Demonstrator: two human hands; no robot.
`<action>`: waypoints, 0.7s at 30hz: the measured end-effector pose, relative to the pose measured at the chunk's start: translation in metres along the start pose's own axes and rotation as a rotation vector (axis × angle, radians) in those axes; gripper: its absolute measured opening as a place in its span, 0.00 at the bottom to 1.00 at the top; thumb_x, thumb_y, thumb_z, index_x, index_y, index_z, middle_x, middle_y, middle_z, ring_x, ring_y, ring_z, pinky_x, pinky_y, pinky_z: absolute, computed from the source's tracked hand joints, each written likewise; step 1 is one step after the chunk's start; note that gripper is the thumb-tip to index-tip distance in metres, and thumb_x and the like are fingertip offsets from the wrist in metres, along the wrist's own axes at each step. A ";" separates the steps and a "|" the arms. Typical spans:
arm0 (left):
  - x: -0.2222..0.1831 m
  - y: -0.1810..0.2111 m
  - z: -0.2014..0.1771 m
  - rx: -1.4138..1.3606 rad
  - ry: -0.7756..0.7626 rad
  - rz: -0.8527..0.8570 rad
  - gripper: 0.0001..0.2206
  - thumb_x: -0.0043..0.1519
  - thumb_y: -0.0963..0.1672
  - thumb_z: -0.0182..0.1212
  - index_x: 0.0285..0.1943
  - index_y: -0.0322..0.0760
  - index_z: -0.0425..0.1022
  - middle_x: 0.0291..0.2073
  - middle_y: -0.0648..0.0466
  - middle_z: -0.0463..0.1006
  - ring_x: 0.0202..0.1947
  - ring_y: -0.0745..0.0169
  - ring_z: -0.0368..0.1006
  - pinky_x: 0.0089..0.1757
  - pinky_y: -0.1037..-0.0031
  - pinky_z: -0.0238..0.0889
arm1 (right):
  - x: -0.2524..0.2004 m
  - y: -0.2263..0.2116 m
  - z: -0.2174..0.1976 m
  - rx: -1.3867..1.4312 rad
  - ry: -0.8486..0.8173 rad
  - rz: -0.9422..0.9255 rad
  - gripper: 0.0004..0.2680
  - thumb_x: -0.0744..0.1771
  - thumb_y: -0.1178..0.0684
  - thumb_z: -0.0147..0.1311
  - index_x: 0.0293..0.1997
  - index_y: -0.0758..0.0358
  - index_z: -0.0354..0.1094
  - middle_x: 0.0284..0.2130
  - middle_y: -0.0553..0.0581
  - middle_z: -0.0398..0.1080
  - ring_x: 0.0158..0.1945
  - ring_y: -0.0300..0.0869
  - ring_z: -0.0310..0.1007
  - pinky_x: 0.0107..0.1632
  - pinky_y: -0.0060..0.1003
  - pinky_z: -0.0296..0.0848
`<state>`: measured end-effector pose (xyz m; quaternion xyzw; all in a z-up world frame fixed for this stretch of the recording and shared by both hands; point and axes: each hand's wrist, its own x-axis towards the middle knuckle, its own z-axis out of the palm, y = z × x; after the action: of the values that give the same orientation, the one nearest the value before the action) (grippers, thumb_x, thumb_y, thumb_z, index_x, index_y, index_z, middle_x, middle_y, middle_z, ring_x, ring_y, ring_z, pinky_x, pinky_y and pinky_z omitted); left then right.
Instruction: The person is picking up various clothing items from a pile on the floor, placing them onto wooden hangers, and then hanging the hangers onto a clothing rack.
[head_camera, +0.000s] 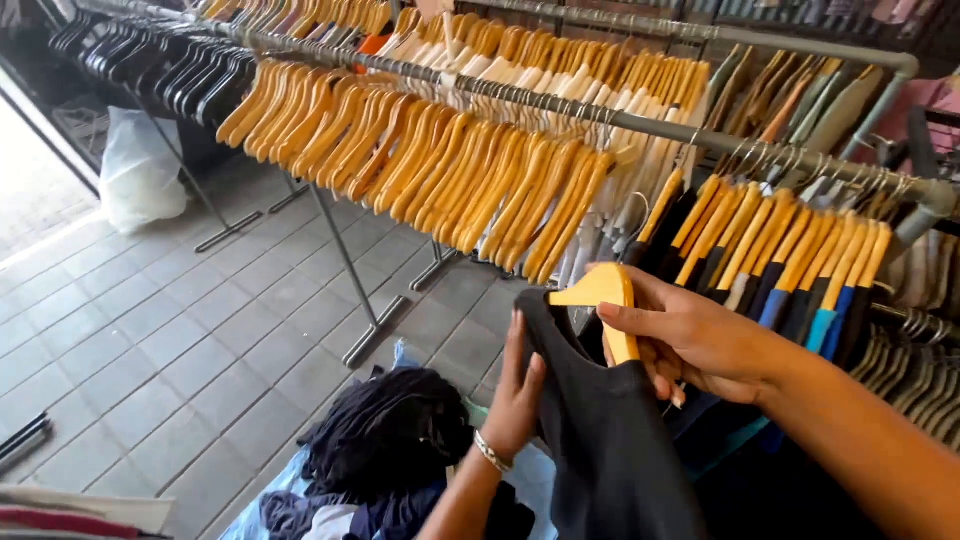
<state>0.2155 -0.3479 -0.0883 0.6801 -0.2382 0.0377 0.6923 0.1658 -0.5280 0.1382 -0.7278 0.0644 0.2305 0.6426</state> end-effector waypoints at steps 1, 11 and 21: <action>-0.004 0.005 0.010 -0.001 -0.016 0.009 0.36 0.67 0.58 0.40 0.81 0.41 0.37 0.80 0.49 0.34 0.80 0.54 0.29 0.71 0.59 0.29 | 0.005 0.003 -0.007 0.007 0.014 -0.009 0.33 0.63 0.43 0.59 0.79 0.45 0.45 0.14 0.60 0.69 0.11 0.41 0.69 0.15 0.34 0.70; -0.044 0.099 0.030 -0.594 -0.308 -0.221 0.51 0.56 0.68 0.53 0.79 0.37 0.44 0.77 0.50 0.50 0.76 0.58 0.46 0.67 0.63 0.40 | 0.085 -0.002 -0.058 0.367 0.254 -0.143 0.08 0.69 0.50 0.57 0.46 0.58 0.62 0.24 0.56 0.67 0.18 0.37 0.66 0.19 0.27 0.68; -0.027 0.016 0.026 0.432 0.230 -0.223 0.17 0.67 0.42 0.45 0.65 0.41 0.68 0.44 0.50 0.82 0.40 0.51 0.80 0.40 0.64 0.73 | 0.162 -0.023 -0.089 0.281 0.478 -0.386 0.28 0.66 0.50 0.60 0.73 0.59 0.47 0.27 0.60 0.68 0.21 0.46 0.70 0.23 0.37 0.73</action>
<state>0.1785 -0.3646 -0.0851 0.8255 -0.0682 0.0883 0.5533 0.3410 -0.5772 0.0970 -0.6645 0.1054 -0.0835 0.7351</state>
